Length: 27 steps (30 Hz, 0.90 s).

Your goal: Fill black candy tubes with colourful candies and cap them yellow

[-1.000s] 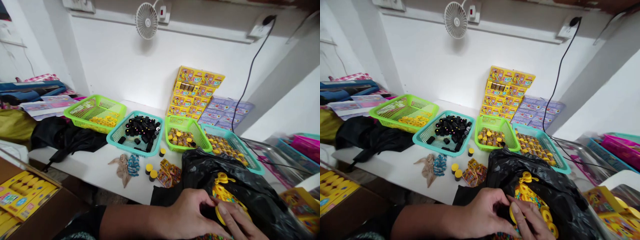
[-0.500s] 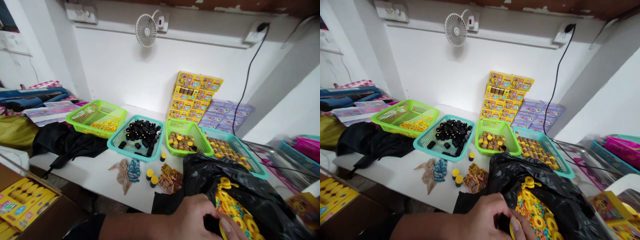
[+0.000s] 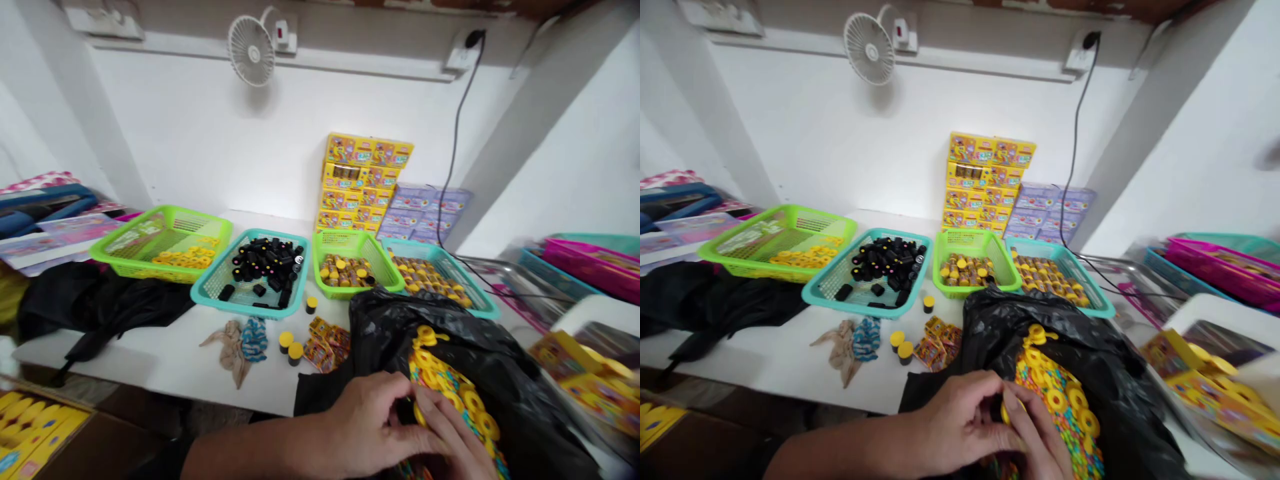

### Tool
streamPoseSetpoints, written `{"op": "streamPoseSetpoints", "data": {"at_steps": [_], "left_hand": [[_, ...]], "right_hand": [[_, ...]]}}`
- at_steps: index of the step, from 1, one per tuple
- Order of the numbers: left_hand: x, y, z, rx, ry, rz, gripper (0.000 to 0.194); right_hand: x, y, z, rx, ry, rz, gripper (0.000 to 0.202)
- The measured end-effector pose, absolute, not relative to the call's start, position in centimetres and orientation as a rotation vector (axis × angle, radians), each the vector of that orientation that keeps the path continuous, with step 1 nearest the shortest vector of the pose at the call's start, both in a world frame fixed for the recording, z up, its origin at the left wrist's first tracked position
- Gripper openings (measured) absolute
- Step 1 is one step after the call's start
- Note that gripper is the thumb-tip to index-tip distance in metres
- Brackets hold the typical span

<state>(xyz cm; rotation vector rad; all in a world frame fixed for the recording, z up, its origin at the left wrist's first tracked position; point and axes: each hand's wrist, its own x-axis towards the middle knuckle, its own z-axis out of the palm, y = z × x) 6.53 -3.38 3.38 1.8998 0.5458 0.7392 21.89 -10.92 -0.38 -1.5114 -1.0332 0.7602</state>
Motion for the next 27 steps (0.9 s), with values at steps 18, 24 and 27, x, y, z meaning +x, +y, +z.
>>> {"op": "streamPoseSetpoints", "data": {"at_steps": [18,24,27], "left_hand": [[6.7,-4.3,4.7,1.405,0.502,0.485,0.027],[6.5,-3.9,4.3,1.498,0.507,0.489,0.026],[6.4,-4.1,4.0,1.541,0.533,0.521,0.024]], "right_hand": [[17.9,-11.1,4.0,-1.204,-0.466,1.086,0.023],[18.3,-11.2,4.2,-1.206,-0.497,1.124,0.023],[18.2,-11.2,4.0,-1.223,-0.497,1.098,0.018]]}}
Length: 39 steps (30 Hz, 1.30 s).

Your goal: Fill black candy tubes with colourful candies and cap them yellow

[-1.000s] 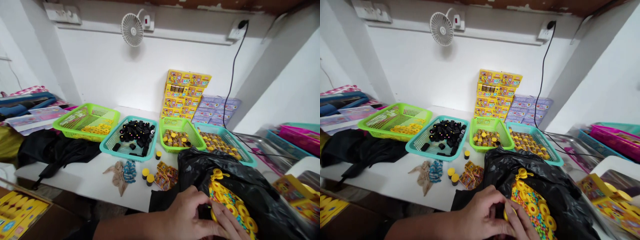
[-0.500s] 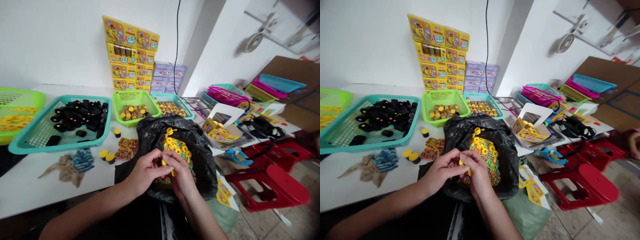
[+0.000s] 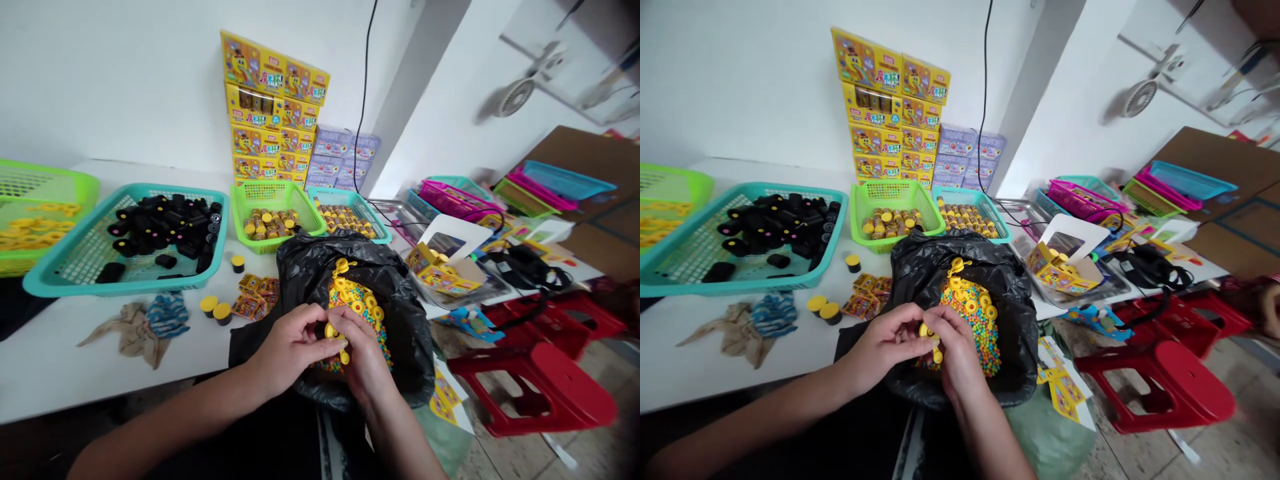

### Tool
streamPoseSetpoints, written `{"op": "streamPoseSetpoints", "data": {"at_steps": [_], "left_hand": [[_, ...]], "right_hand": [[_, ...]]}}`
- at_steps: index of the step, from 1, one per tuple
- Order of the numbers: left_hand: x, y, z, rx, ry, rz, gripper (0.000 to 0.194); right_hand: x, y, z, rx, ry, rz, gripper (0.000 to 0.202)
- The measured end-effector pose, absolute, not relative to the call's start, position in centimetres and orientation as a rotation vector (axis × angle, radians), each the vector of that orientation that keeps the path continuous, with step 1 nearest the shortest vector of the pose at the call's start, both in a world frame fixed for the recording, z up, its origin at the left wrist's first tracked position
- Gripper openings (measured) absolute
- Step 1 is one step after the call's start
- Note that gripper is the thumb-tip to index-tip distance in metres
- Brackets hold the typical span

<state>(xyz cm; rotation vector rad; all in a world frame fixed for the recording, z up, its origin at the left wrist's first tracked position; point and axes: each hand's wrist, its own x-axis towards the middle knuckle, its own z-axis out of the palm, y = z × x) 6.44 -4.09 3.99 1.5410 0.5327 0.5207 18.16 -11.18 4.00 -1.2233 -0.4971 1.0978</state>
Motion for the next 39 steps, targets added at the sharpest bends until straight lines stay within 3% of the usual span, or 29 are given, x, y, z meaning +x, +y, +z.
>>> {"op": "streamPoseSetpoints", "data": {"at_steps": [8,17,25,33,39], "left_hand": [[6.4,-4.2,4.0,1.373,0.516,0.495,0.03],[6.9,-3.7,3.7,1.699,0.571,0.59,0.026],[7.1,-3.6,3.7,2.02,0.654,0.651,0.025],[7.9,-3.8,3.1,2.001,0.71,0.96,0.022],[7.5,-3.3,3.9,1.806,0.632,0.738,0.029]], "right_hand": [[17.7,-10.9,3.7,-1.218,-0.543,0.926,0.011],[19.0,-11.0,3.7,-1.238,-0.416,1.247,0.036],[19.4,-11.3,3.6,-1.39,-0.562,0.884,0.033],[18.5,-11.2,3.6,-1.178,-0.426,1.172,0.03],[19.0,-11.0,3.6,-1.117,-0.328,1.188,0.029]]}}
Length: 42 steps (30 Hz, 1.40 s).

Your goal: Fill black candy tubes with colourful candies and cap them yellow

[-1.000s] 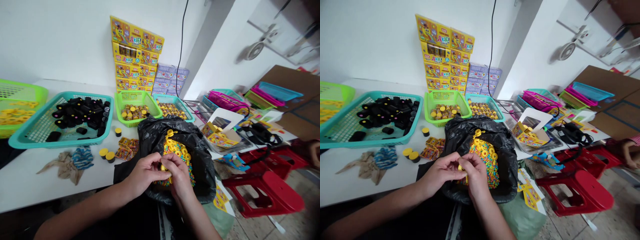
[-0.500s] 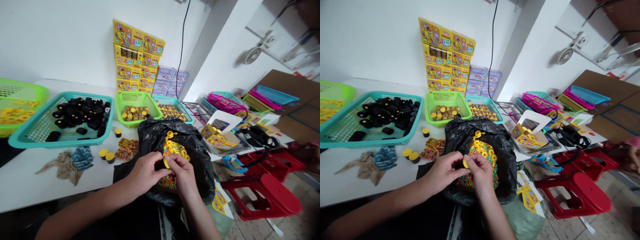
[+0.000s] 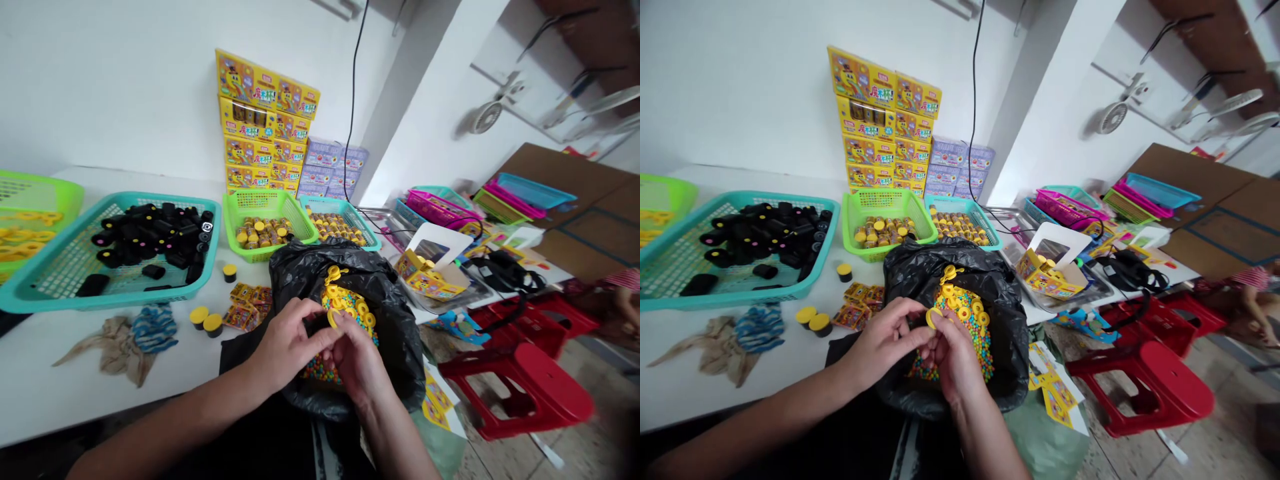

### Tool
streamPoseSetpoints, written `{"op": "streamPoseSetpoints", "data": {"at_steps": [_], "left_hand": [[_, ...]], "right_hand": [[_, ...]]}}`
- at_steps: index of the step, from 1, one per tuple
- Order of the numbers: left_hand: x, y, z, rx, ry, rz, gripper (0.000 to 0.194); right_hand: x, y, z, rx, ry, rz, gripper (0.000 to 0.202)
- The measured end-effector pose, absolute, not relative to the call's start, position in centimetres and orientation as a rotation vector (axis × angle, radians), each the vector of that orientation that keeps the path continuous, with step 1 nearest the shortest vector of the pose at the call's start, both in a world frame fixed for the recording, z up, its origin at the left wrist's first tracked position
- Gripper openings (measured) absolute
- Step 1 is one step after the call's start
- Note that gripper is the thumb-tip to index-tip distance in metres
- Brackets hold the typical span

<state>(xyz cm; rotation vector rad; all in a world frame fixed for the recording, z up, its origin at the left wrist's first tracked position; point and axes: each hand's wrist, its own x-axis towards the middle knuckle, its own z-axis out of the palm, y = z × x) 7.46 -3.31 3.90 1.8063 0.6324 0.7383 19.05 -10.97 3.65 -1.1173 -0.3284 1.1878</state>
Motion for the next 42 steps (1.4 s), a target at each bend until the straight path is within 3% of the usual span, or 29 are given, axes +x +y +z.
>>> {"op": "streamPoseSetpoints", "data": {"at_steps": [7,27,35,42], "left_hand": [[8.4,-2.9,4.8,1.381,0.621,0.398,0.041],[9.8,-5.8,3.6,0.829,0.654,0.383,0.047],[10.5,-6.8,3.0,0.805,0.719,0.608,0.048],[9.8,-6.0,3.4,0.935,0.573,0.476,0.043]], "right_hand": [[19.0,-10.8,3.4,-1.352,-0.418,0.997,0.039],[18.4,-11.2,2.9,-1.55,-0.635,0.599,0.029],[17.6,-11.2,3.4,-1.499,-0.705,0.626,0.029],[18.9,-11.2,3.5,-1.471,-0.611,0.723,0.029]]}}
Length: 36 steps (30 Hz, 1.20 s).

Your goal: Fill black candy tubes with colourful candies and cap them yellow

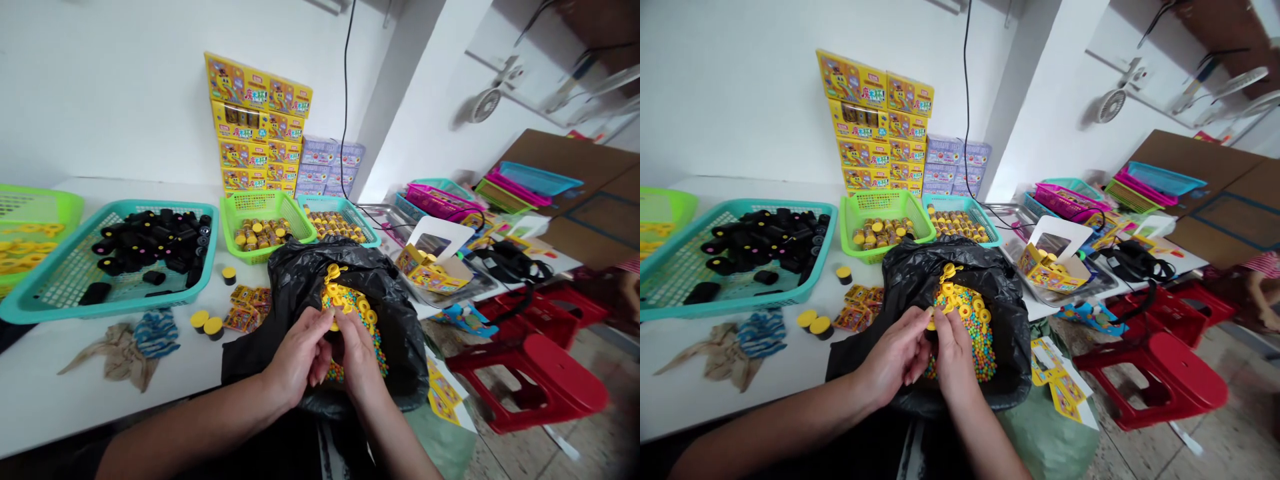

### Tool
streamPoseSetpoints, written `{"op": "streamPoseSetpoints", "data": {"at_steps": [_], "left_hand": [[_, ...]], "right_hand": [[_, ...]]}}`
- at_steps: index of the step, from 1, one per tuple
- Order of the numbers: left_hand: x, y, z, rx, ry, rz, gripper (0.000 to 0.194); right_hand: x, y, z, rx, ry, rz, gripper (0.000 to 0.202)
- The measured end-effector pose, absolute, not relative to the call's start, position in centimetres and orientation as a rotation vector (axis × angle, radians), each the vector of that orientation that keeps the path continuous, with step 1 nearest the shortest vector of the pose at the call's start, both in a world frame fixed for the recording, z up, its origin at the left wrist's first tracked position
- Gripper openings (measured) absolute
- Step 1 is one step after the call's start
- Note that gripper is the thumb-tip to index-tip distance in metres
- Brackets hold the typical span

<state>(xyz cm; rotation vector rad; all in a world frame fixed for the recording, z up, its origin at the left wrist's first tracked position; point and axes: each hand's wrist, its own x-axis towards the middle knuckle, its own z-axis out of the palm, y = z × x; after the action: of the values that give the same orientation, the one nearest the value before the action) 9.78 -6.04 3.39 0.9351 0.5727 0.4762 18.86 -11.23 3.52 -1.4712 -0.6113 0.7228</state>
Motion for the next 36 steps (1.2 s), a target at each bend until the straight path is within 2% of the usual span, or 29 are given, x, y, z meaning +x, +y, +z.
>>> {"op": "streamPoseSetpoints", "data": {"at_steps": [5,13,18,25,31,36], "left_hand": [[9.3,-5.3,3.6,1.189,0.538,0.432,0.039],[9.4,-5.1,3.4,1.299,0.579,0.435,0.033],[9.1,-5.1,3.6,1.257,0.563,0.364,0.031],[9.3,-4.5,3.1,0.999,0.511,0.335,0.04],[9.5,-4.3,3.1,1.029,0.511,0.43,0.039],[9.3,-4.8,3.5,1.179,0.607,0.326,0.044]], "right_hand": [[19.8,-10.7,3.9,-1.392,-0.431,0.996,0.032],[19.7,-10.6,3.7,-1.316,-0.42,0.751,0.018],[19.4,-10.8,3.3,-1.358,-0.418,0.636,0.02],[19.7,-11.0,3.6,-1.574,-0.732,0.502,0.028],[18.9,-11.4,3.8,-1.547,-0.78,0.729,0.031],[19.3,-11.5,3.3,-1.549,-0.738,0.686,0.027]]}}
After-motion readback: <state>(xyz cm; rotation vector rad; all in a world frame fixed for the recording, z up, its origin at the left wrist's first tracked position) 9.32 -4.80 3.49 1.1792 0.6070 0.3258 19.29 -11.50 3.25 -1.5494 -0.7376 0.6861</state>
